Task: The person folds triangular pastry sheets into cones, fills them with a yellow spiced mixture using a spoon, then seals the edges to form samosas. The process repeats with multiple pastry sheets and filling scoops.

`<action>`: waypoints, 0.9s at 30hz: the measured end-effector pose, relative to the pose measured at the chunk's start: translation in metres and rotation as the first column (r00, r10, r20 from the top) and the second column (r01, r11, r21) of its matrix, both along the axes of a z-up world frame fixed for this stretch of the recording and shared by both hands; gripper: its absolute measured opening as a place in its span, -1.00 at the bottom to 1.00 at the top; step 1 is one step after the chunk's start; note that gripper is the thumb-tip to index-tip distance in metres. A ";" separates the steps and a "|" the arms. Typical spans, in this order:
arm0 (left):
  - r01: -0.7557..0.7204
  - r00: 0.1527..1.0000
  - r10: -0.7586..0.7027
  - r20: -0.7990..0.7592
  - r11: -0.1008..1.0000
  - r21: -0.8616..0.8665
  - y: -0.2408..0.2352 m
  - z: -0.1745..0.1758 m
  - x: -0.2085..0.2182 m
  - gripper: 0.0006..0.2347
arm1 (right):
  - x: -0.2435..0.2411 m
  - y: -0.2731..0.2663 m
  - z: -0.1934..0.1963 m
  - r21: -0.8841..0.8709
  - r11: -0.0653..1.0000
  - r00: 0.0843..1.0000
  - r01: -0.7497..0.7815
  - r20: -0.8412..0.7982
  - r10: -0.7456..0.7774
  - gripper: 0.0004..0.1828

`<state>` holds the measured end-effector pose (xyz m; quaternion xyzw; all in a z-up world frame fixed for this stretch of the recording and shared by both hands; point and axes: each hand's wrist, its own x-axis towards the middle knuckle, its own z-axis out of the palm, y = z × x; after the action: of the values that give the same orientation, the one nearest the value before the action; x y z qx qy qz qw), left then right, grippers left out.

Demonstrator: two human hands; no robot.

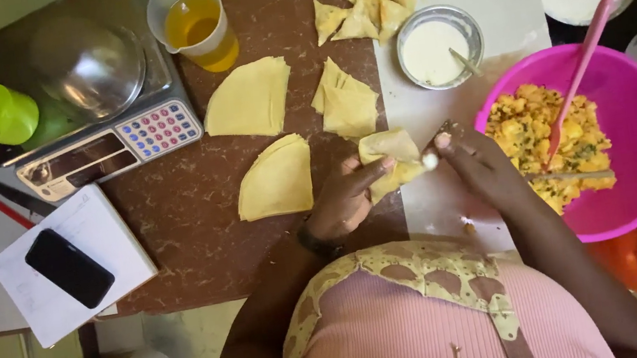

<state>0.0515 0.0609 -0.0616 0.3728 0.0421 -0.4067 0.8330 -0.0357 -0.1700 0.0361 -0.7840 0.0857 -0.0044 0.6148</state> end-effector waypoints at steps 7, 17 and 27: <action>0.065 0.995 -0.066 0.071 0.998 0.016 0.003 0.033 -0.008 -0.64 | -0.007 0.010 -0.008 0.141 0.988 0.996 0.063 0.053 -0.071 -0.36; 0.121 0.985 -0.129 0.116 0.990 0.074 0.009 0.060 -0.016 -0.64 | -0.014 0.003 -0.023 -0.073 0.997 0.933 0.040 0.360 -0.011 -0.45; 0.212 0.959 -0.220 0.177 0.975 0.064 0.009 0.067 -0.018 -0.66 | -0.019 -0.005 -0.035 0.017 0.997 0.921 0.069 0.382 -0.071 -0.48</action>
<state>0.0333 0.0704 0.0051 0.4296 -0.0666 -0.4582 0.7753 -0.0552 -0.1747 0.0007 -0.7636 -0.0079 -0.1791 0.6203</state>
